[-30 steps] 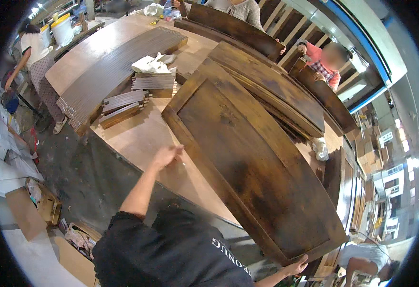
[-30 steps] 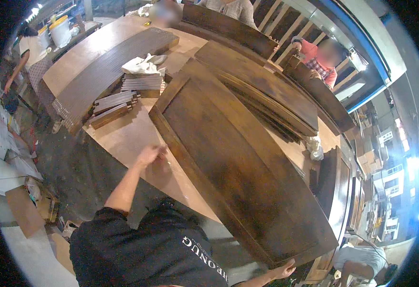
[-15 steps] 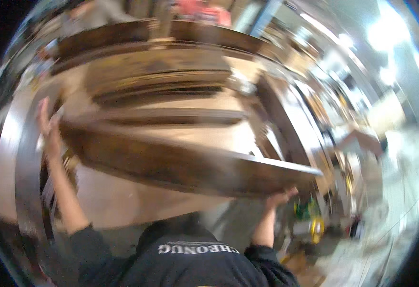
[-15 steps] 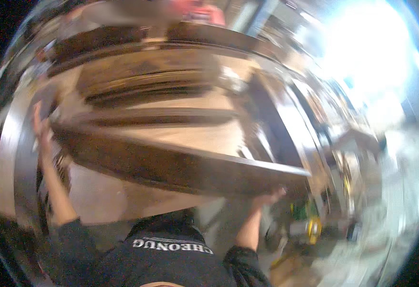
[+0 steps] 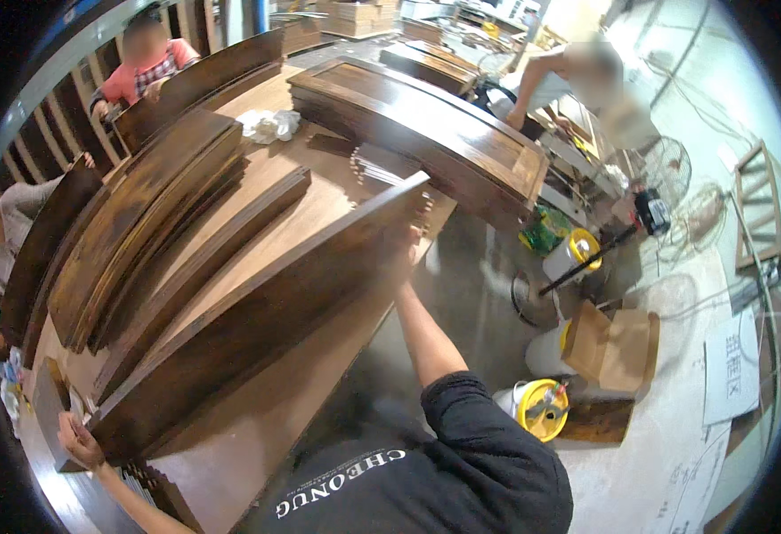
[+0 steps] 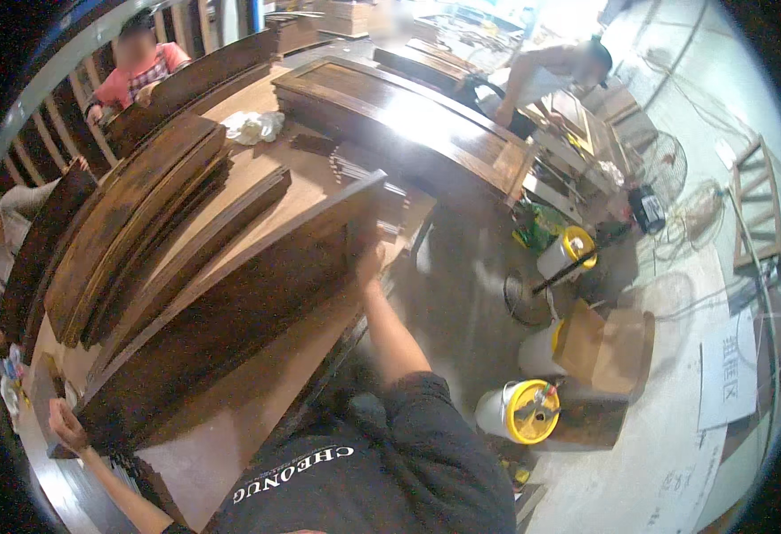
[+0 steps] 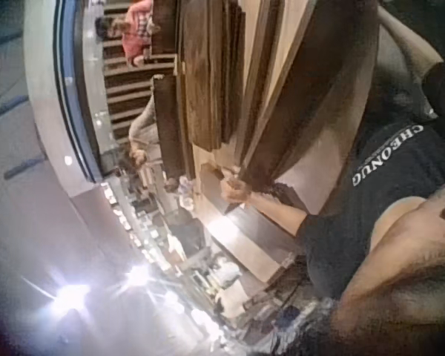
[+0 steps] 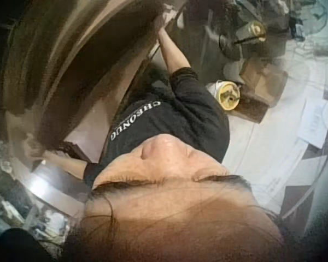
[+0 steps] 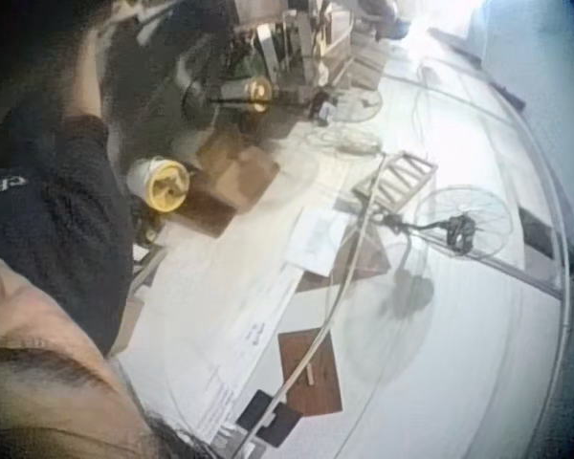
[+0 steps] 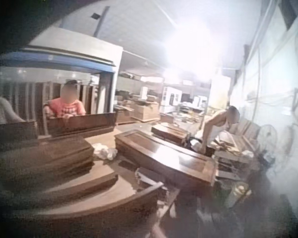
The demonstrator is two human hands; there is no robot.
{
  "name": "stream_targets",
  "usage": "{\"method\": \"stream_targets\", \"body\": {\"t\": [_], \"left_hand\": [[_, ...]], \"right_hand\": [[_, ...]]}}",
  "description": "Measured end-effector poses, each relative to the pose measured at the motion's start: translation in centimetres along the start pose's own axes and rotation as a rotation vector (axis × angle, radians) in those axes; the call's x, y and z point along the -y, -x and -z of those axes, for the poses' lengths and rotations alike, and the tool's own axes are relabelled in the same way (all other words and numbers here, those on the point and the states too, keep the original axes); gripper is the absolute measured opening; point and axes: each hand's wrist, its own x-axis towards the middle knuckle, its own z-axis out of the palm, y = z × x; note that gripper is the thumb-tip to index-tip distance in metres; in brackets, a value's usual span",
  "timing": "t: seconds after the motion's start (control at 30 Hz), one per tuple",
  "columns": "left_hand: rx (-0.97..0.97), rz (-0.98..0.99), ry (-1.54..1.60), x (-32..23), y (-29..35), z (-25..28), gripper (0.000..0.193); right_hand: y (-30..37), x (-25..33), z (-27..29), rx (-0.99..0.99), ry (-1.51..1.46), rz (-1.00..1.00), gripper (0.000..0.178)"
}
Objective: The person picks up wooden planks and smaller wooden pieces from a table and stacks them into piles. The person repeatedly lifts, turns, and places the wood pieces while other people work in the background.
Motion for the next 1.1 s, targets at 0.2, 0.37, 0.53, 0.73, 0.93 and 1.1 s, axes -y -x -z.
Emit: {"method": "stream_targets", "body": {"t": [0.2,0.37,0.53,0.73,0.93,1.1], "left_hand": [[-0.425,-0.313,-0.065,7.7,4.9,-1.2,0.017],[-0.340,-0.156,-0.099,3.1,2.6,-2.8,0.022],[-0.418,-0.261,-0.052,-0.8,1.8,-2.5,0.030],[-0.389,-0.104,-0.230,-12.3,-0.2,-0.6,0.026],[-0.209,-0.076,0.195,-13.4,-0.2,4.0,0.036],[-0.483,0.487,0.620,-1.9,7.6,6.3,0.070]], "right_hand": [[-1.0,7.4,-1.7,0.119,-0.260,-0.227,0.053],[-4.5,-1.2,2.4,0.123,-0.417,-0.313,0.060],[-6.5,-3.5,3.5,0.020,-0.426,-0.215,0.038],[1.3,18.6,-0.1,-0.188,0.040,0.627,0.027],[19.9,35.2,-11.7,1.235,0.381,1.068,0.067],[32.0,37.8,-22.0,1.526,0.834,1.083,0.052]]}}
